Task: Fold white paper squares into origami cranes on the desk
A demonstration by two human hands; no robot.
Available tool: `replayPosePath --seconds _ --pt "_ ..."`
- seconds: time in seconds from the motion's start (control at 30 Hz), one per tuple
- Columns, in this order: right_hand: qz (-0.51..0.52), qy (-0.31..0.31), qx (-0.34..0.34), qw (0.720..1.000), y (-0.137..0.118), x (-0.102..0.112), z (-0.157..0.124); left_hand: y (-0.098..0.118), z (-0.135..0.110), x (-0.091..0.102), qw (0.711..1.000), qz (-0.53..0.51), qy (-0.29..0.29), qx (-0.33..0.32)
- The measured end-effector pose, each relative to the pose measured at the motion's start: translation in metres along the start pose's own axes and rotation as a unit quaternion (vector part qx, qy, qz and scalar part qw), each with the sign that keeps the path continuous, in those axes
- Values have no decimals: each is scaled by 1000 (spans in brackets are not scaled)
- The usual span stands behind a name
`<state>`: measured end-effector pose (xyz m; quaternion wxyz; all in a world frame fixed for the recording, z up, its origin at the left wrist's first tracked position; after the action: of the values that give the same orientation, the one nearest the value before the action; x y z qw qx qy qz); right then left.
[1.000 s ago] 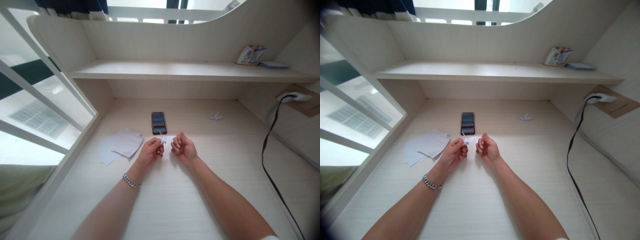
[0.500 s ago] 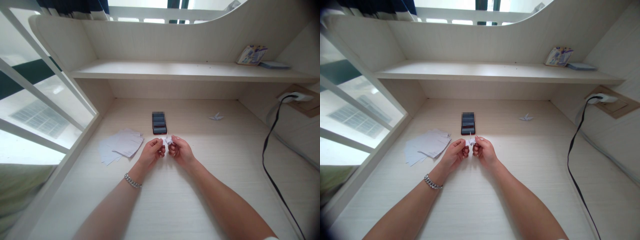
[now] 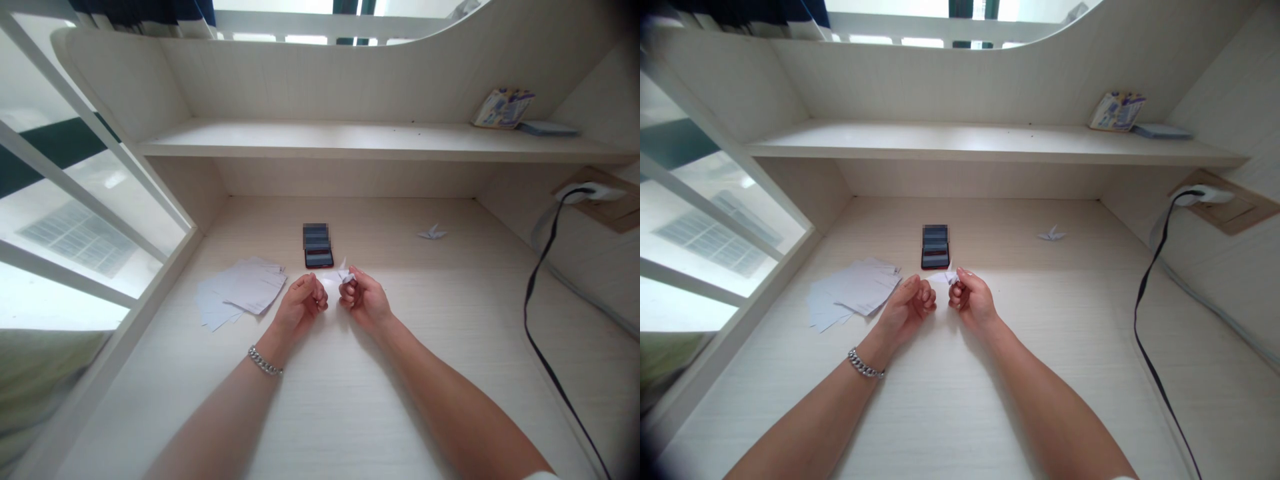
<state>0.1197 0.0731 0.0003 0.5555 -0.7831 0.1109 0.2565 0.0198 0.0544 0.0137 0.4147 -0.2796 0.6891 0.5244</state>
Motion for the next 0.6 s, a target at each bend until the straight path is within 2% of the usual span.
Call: replayPosePath --seconds 0.13,0.33,0.6 --pt "-19 10 16 1000 -4 5 2 3 0 -1 1000 0 13 -10" --pt "-67 10 34 997 -5 0 -1 2 1 5 999 16 37 -17" --pt "-67 1 29 997 -6 -2 -1 2 1 2 999 -6 34 1"
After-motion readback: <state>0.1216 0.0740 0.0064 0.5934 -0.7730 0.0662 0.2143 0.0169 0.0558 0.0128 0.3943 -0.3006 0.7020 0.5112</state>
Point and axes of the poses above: each hand's wrist, its own z-axis towards the middle knuckle, its own x-axis out of the back of the hand, y = z × x, the point moved 8 cm from there along z, towards the middle knuckle, and after that the axes turned 15 degrees about -z, right-handed, at the moved point
